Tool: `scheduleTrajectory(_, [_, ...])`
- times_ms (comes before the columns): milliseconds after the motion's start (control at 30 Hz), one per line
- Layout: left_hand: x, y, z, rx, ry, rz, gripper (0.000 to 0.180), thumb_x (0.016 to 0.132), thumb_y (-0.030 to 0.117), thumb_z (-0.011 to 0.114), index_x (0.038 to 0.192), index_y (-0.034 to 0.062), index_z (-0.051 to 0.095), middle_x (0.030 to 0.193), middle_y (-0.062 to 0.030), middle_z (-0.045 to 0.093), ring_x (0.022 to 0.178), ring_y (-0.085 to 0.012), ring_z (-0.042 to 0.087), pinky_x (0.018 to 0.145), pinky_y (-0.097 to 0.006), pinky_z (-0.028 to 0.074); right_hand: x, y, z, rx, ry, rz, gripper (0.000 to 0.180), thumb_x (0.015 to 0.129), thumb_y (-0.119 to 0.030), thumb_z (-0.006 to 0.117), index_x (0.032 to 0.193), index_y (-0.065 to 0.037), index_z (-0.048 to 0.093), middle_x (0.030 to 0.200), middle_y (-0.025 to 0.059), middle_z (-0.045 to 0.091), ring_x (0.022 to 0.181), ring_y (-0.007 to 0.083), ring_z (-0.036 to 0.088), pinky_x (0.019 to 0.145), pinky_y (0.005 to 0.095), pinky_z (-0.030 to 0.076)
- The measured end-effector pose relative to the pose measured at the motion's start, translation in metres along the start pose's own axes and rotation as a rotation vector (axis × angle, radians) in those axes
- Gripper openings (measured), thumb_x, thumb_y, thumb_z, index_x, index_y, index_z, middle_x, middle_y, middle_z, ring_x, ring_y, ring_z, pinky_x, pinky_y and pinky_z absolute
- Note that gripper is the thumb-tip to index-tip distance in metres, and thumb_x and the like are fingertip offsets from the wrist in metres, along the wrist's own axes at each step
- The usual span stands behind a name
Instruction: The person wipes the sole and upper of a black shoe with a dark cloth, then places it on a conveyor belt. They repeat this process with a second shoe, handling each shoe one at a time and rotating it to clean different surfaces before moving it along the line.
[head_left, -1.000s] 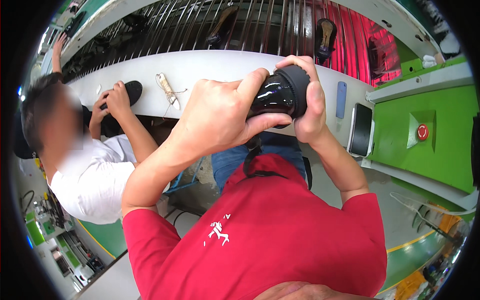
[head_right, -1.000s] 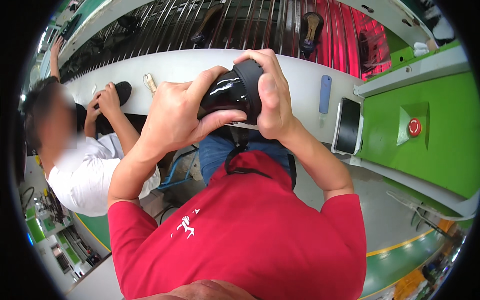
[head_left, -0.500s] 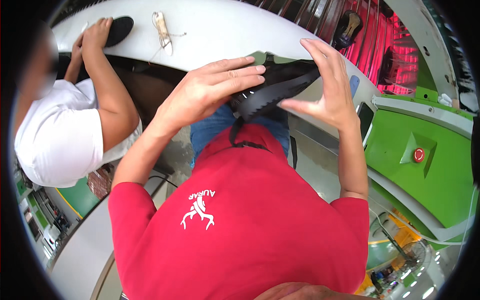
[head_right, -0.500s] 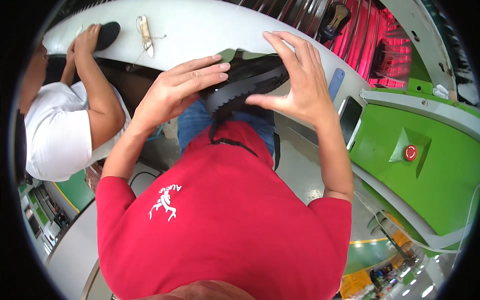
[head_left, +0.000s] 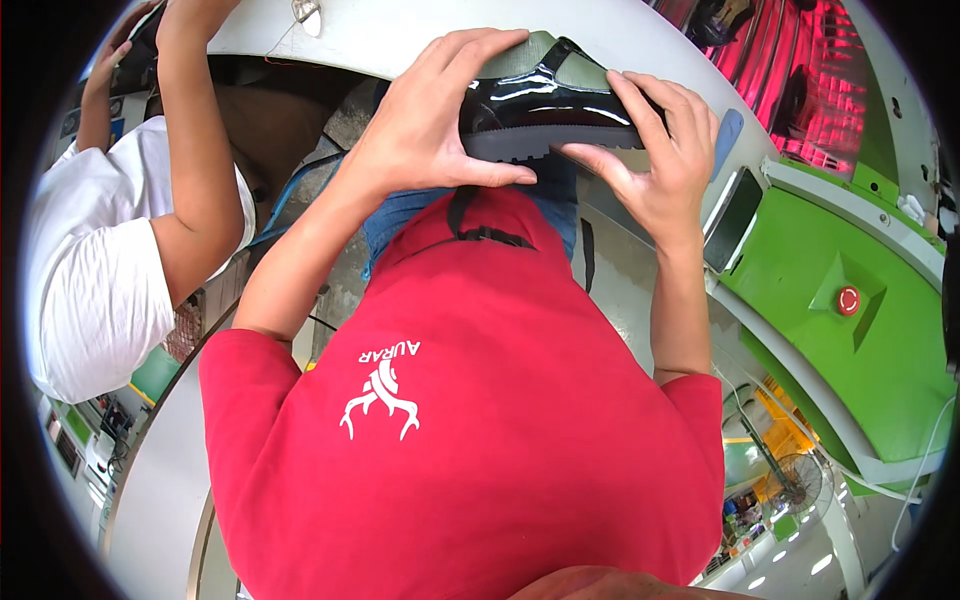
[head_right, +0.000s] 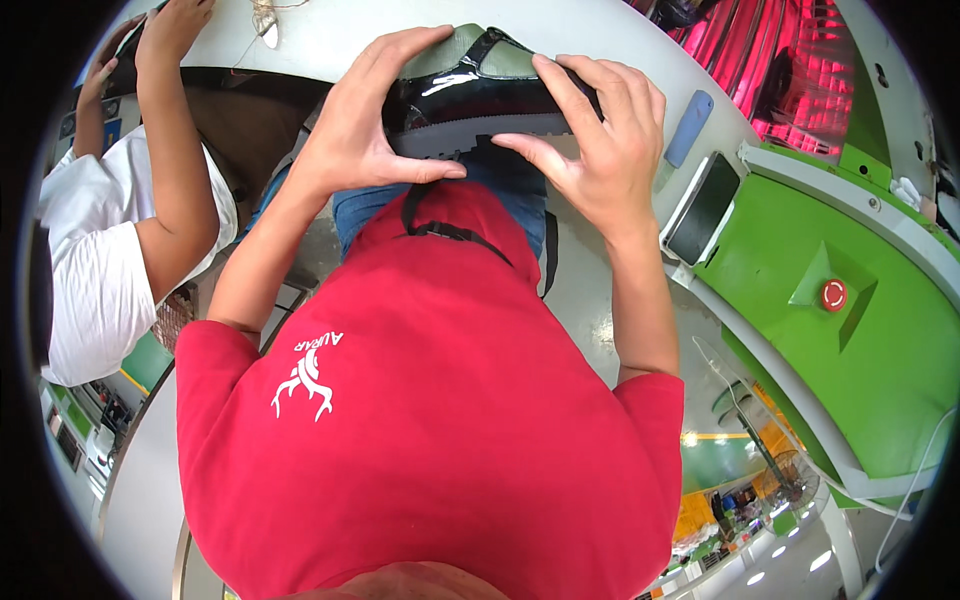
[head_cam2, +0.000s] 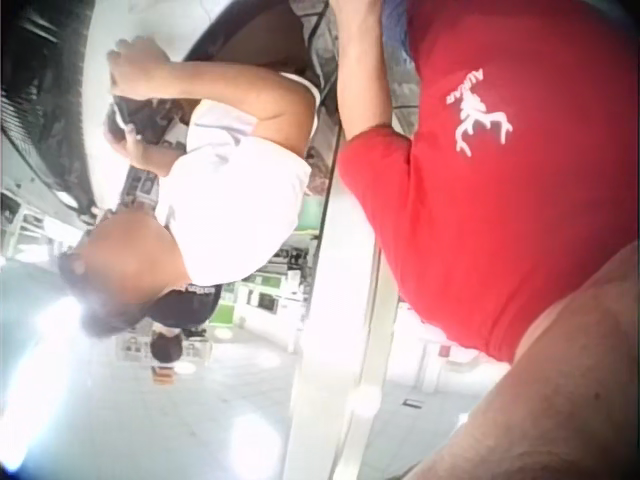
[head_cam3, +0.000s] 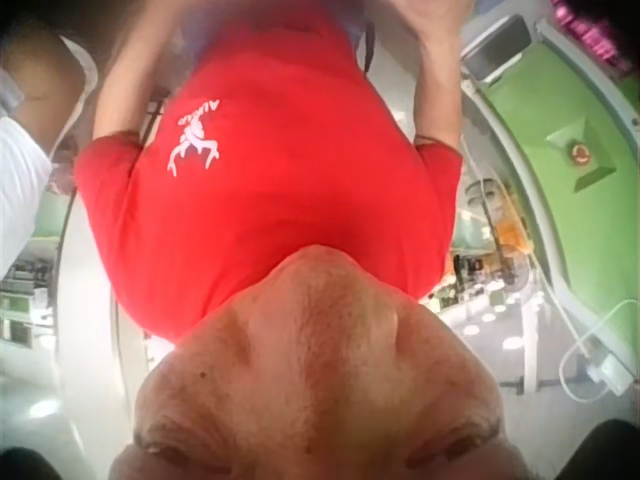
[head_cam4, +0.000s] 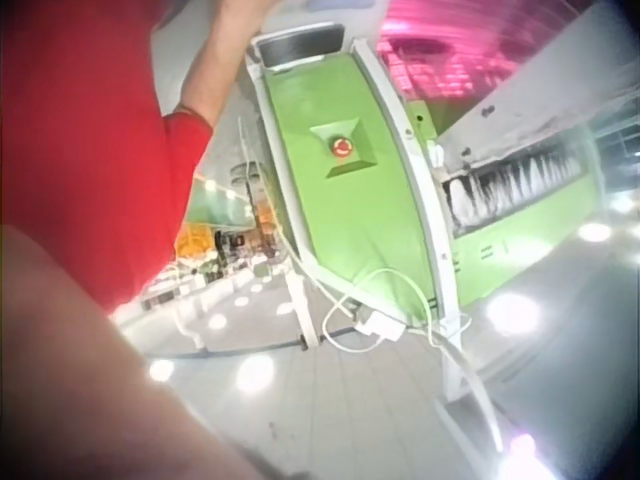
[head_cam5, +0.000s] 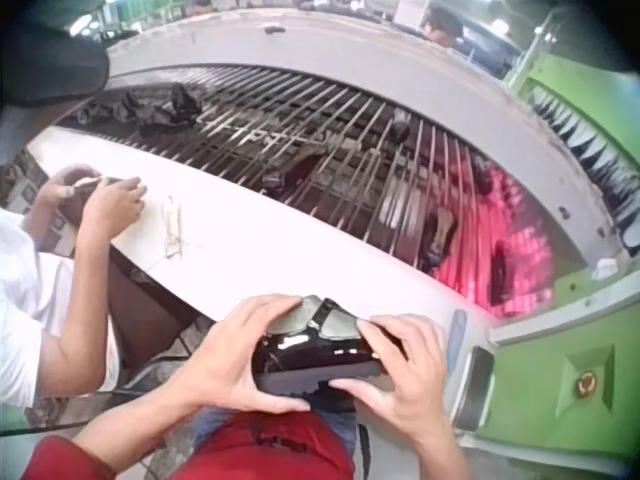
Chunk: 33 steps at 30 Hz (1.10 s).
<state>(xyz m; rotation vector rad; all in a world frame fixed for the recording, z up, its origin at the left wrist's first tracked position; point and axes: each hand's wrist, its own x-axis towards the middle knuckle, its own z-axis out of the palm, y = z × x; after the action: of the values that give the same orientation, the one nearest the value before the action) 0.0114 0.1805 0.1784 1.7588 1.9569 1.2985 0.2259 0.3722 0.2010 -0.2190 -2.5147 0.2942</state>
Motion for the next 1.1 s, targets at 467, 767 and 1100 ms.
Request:
scheduleTrajectory(467, [0.074, 0.034, -0.016, 0.17, -0.275, 0.197, 0.087, 0.07, 0.029, 0.095, 0.145, 0.004, 0.061, 0.136, -0.0241, 0.06, 0.128, -0.0433, 0.059, 0.108, -0.052, 0.051, -0.017, -0.029, 0.005, 0.024, 0.249, 0.312, 0.079, 0.064, -0.037, 0.104, 0.13, -0.009, 0.072, 0.114, 0.0059, 0.08, 0.105, 0.0272, 0.071, 0.096, 0.0415, 0.052])
scheduleTrajectory(767, [0.102, 0.029, 0.032, 0.209, -0.454, 0.261, 0.077, 0.067, 0.047, 0.095, 0.129, 0.0068, 0.073, 0.115, -0.0122, 0.073, 0.115, -0.0355, 0.066, 0.101, -0.048, 0.05, -0.028, -0.014, -0.015, 0.314, 0.087, 0.5, 0.083, 0.069, -0.028, 0.103, 0.14, -0.005, 0.067, 0.125, 0.0096, 0.081, 0.113, 0.026, 0.075, 0.1, 0.0379, 0.058])
scheduleTrajectory(1100, [0.095, 0.023, 0.038, 0.223, -0.405, 0.253, 0.085, 0.06, 0.049, 0.098, 0.133, 0.0142, 0.076, 0.125, -0.0069, 0.075, 0.12, -0.0341, 0.068, 0.106, -0.047, 0.054, -0.028, -0.02, -0.011, 0.378, 0.194, 0.551, 0.086, 0.065, -0.025, 0.105, 0.139, -0.007, 0.067, 0.116, 0.0075, 0.081, 0.111, 0.0266, 0.074, 0.102, 0.0388, 0.058])
